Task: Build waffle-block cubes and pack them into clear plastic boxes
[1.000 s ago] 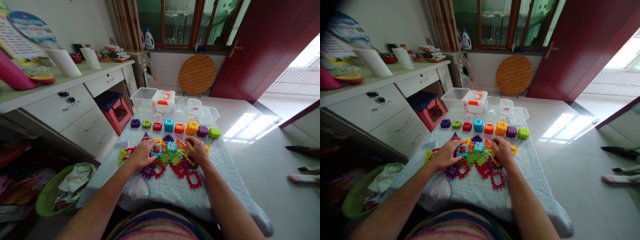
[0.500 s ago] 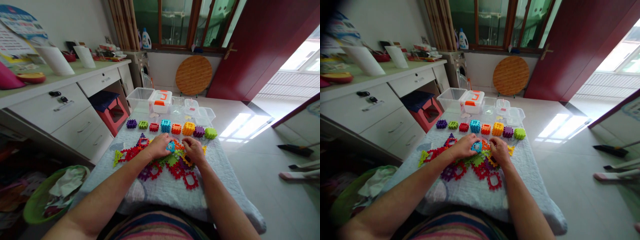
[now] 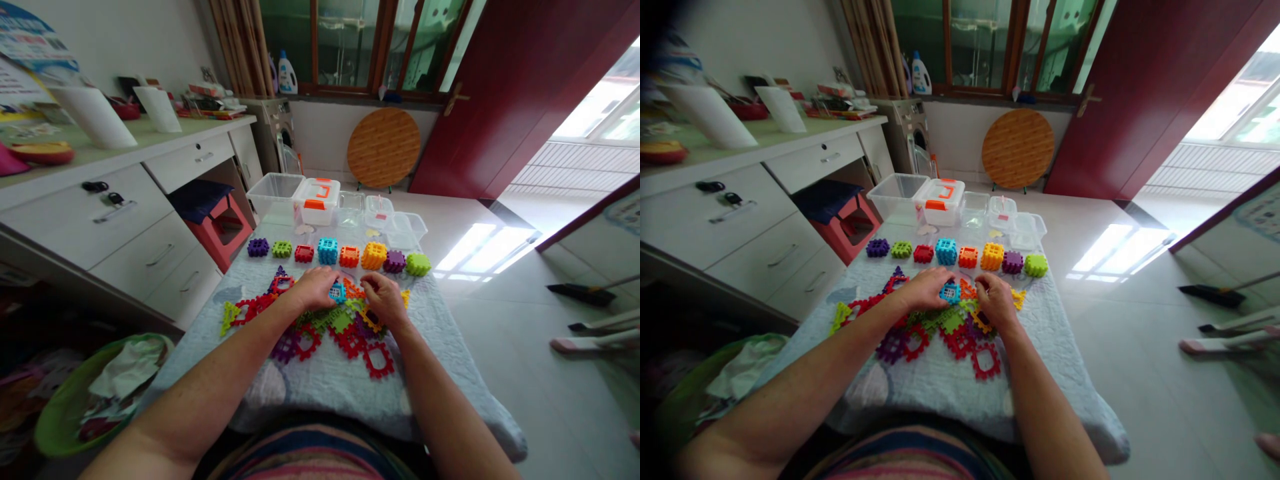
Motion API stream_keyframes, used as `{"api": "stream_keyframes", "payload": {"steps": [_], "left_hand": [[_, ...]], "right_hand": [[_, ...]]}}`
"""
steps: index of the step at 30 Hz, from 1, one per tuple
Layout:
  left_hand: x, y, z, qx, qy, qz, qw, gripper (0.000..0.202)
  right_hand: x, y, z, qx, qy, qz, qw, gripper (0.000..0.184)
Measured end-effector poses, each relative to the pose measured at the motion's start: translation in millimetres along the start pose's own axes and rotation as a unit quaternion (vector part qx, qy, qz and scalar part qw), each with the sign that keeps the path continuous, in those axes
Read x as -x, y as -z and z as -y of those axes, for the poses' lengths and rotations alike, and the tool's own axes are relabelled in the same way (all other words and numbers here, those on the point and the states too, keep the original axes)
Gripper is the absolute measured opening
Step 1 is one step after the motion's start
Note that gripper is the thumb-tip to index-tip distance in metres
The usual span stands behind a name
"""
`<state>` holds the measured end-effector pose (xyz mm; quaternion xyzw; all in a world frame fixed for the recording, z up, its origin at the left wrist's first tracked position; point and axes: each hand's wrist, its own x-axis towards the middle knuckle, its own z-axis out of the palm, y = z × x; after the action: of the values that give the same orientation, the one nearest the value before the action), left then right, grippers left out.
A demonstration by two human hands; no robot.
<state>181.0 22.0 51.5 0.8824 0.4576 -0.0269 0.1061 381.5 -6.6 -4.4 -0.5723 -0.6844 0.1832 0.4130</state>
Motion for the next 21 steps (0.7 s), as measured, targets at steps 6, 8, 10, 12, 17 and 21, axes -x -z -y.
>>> {"api": "stream_keyframes", "payload": {"steps": [6, 8, 10, 12, 17, 21], "left_hand": [[-3.7, 1.1, 0.4, -0.022, -0.005, 0.024, 0.999, 0.042], [-3.4, 1.1, 0.8, -0.021, -0.004, 0.023, 1.0, 0.043], [-2.8, 0.4, 2.0, -0.015, -0.006, 0.02, 1.0, 0.044], [-2.6, -1.1, 4.1, -0.008, -0.009, 0.017, 1.0, 0.047], [-4.3, -3.5, 8.2, -0.003, -0.012, 0.022, 1.0, 0.051], [-5.7, -2.2, 6.2, -0.007, -0.009, 0.027, 1.0, 0.049]], "right_hand": [[0.1, 1.5, 4.4, -0.008, -0.002, -0.003, 1.0, 0.019], [0.2, 2.1, 5.6, -0.011, -0.004, -0.003, 1.0, 0.02], [0.1, 2.3, 5.9, -0.009, -0.004, -0.003, 1.0, 0.02], [0.1, 2.1, 5.6, -0.005, -0.003, -0.001, 1.0, 0.02], [0.2, 1.2, 4.1, 0.0, 0.0, -0.002, 1.0, 0.019], [0.5, 0.8, 3.1, 0.004, 0.002, 0.001, 1.0, 0.019]]}}
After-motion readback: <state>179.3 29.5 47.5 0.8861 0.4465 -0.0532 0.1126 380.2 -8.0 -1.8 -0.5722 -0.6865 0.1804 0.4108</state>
